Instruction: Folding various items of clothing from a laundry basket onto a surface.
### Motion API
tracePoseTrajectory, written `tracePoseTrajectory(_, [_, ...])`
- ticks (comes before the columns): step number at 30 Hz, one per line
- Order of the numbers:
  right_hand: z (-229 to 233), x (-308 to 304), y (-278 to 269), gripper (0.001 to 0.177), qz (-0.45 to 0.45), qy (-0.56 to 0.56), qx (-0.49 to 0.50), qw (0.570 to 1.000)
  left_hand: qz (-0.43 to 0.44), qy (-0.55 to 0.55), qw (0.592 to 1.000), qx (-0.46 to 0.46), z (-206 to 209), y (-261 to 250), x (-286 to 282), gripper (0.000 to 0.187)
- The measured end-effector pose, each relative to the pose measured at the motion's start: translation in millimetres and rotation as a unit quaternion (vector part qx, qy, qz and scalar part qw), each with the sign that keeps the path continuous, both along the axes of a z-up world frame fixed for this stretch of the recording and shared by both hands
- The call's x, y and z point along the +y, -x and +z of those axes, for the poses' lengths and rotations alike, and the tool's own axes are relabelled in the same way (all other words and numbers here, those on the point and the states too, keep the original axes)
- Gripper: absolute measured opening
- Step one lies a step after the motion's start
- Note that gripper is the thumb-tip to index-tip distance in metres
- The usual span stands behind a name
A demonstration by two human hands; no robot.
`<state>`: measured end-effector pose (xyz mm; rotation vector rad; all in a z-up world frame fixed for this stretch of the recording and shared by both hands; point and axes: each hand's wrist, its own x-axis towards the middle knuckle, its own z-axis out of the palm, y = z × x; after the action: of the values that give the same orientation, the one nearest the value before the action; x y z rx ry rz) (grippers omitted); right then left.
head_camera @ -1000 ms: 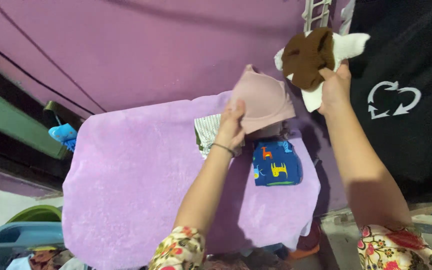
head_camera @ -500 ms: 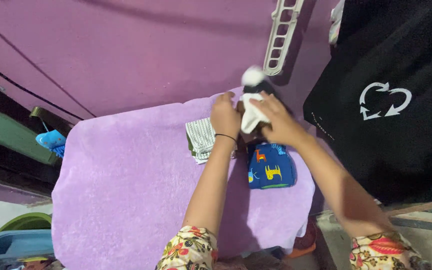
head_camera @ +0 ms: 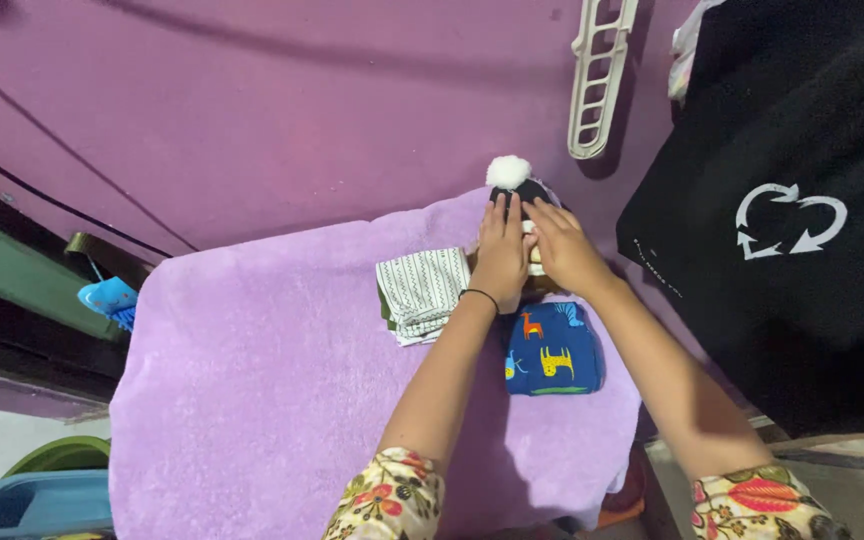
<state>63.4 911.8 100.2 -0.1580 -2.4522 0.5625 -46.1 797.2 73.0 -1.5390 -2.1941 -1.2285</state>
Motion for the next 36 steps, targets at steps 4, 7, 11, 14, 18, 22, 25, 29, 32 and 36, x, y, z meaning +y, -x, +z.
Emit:
tracePoseTrajectory(4, [-6.4,-0.9,6.7,0.043,-0.015,-0.001,-0.005,1.000,0.005,0.029,0.999,-0.034,-13.7,12.2,3.7,0.064])
tracePoseTrajectory(7, [-6.6,5.5,15.9,0.044,-0.029,-0.013,-0.044,0.999,0.027,0.083,0.996,-0.032,-23.9,23.1,12.9,0.065])
tracePoseTrajectory(11, [6.3,12.2,20.7,0.047,-0.051,-0.011,-0.095,0.994,0.088,0.170,0.981,0.039,-4.0,14.7,17.9,0.067])
tracePoseTrajectory(14, [42.2,-17.9,16.9,0.051,-0.072,-0.033,-0.083,0.993,0.122,0.198,0.969,0.089,50.2,0.6,-14.9,0.069])
tracePoseTrajectory(18, [80.6,-82.8,18.7,0.059,-0.084,-0.083,-0.042,0.992,0.188,0.221,0.948,0.131,104.6,-4.6,-86.9,0.072])
tracePoseTrajectory(22, [82.7,-149.1,37.6,0.064,-0.052,-0.130,-0.049,0.989,0.235,0.201,0.943,0.126,87.0,6.9,-156.3,0.068])
tracePoseTrajectory(25, [68.6,-202.5,56.6,0.064,0.001,-0.154,-0.062,0.986,0.289,0.204,0.928,0.119,67.8,14.2,-211.3,0.066])
tracePoseTrajectory(29, [55.7,-272.3,82.7,0.063,0.086,-0.152,-0.068,0.982,0.367,0.213,0.902,0.078,55.9,21.1,-285.4,0.067])
tracePoseTrajectory(32, [51.2,-333.3,104.9,0.062,0.162,-0.154,-0.072,0.972,0.426,0.200,0.881,0.043,49.7,22.0,-352.4,0.068])
tracePoseTrajectory(36, [47.6,-428.2,126.4,0.059,0.262,-0.163,-0.077,0.948,0.515,0.186,0.837,0.011,42.3,14.3,-448.6,0.069])
